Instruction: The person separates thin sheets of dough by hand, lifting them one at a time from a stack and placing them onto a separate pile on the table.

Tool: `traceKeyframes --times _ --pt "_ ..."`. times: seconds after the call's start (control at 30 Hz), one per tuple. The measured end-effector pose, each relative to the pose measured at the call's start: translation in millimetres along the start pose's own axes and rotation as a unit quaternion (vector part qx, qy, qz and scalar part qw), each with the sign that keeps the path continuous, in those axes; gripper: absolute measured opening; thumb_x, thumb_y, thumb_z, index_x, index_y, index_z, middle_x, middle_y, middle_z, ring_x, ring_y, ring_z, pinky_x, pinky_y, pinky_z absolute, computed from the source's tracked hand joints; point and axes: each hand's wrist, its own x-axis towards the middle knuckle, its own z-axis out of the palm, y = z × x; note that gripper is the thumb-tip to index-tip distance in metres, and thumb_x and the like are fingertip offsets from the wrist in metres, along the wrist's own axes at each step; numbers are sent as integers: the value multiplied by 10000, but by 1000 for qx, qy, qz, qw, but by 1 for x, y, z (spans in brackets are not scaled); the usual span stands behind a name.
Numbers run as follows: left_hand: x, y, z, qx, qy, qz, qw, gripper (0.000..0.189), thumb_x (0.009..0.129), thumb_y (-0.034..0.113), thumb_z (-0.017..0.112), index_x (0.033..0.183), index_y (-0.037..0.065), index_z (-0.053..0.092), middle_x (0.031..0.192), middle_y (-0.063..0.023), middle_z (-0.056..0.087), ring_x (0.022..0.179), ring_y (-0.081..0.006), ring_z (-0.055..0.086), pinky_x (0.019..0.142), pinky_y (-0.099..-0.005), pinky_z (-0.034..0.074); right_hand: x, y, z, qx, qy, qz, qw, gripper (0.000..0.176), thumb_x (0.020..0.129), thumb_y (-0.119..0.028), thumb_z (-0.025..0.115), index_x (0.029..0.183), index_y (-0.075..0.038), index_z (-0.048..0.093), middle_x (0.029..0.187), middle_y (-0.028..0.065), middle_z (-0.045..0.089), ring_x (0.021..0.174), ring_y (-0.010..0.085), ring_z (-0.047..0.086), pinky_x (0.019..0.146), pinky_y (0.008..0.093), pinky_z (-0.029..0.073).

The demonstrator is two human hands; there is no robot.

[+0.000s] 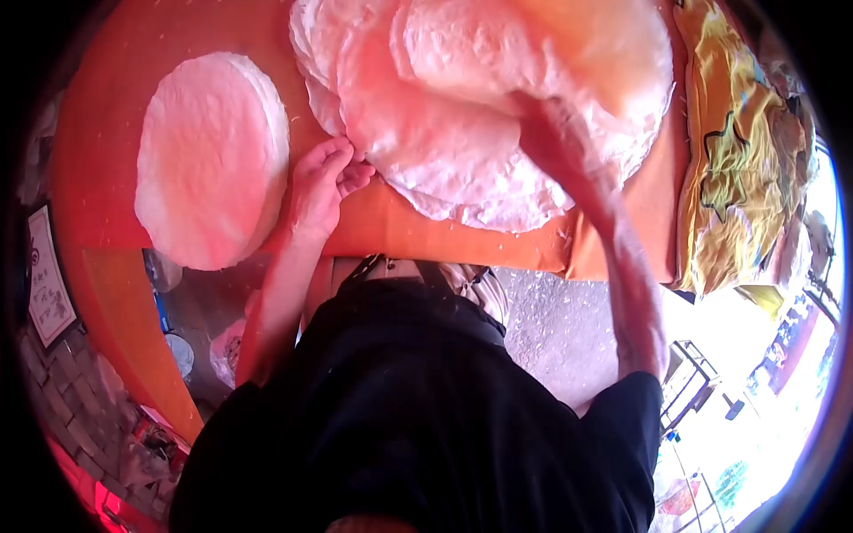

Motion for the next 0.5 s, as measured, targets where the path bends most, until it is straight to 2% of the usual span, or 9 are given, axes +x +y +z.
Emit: traceKeyframes --times 0.1,0.17,0.3,0.33,0.37,0.4,0.43,0.47,0.5 --pt "-2 4 3 36 33 70 996 305 892 153 636 1124 -17 532 881 -60 612 687 -133 622 613 -230 507 -11 -4 8 85 111 25 990 281 748 -23 592 1019 -66 652 911 183 661 847 371 632 750 433 509" --pt "0 12 5 72 63 113 989 286 888 151 642 1104 -6 537 858 -51 606 669 -119 612 589 -212 496 -20 0 16 5 110 -5 994 311 680 -9 590 985 -43 641 990 158 650 971 352 587 834 422 496" --pt "6 30 23 22 -21 94 995 238 896 133 625 1078 4 544 820 -38 595 635 -100 590 552 -198 472 -18 23 11 -67 147 -26 986 209 694 -40 573 875 -93 662 850 131 668 839 333 632 746 442 512" --pt "8 29 27 24 -33 104 994 217 900 127 616 1066 6 545 812 -40 595 641 -103 593 545 -195 466 -9 32 -10 -95 138 30 985 147 752 -65 547 841 -100 659 749 152 653 735 338 646 667 457 509" --pt "8 30 33 30 -46 92 994 215 900 125 614 1066 6 544 809 -41 596 643 -105 595 544 -196 465 6 66 -34 -88 119 0 989 142 816 -96 541 873 -97 671 715 179 633 696 343 645 621 452 505" --pt "9 34 41 37 -60 82 994 213 900 122 611 1065 5 542 806 -41 597 645 -106 596 543 -197 464 15 60 -74 21 168 40 985 142 863 -162 555 892 -112 684 716 181 636 703 346 643 619 455 499" --pt "10 36 47 44 -75 71 994 211 901 120 609 1064 5 541 803 -41 598 648 -108 597 541 -198 463 33 68 -106 -105 186 56 975 147 872 -206 580 902 -117 694 718 175 643 714 341 652 627 438 507" --pt "14 33 52 66 -88 82 991 196 895 105 602 1052 6 539 791 -39 601 637 -110 596 537 -201 459 51 105 -142 -157 159 -18 975 154 877 -222 583 932 -126 690 763 165 658 732 337 656 653 417 521" --pt "16 37 60 74 -97 79 989 190 894 104 602 1046 6 541 788 -38 601 631 -110 594 534 -202 459 82 136 -176 -270 69 61 959 244 944 -206 504 1062 -70 668 932 163 678 869 262 659 748 371 508"
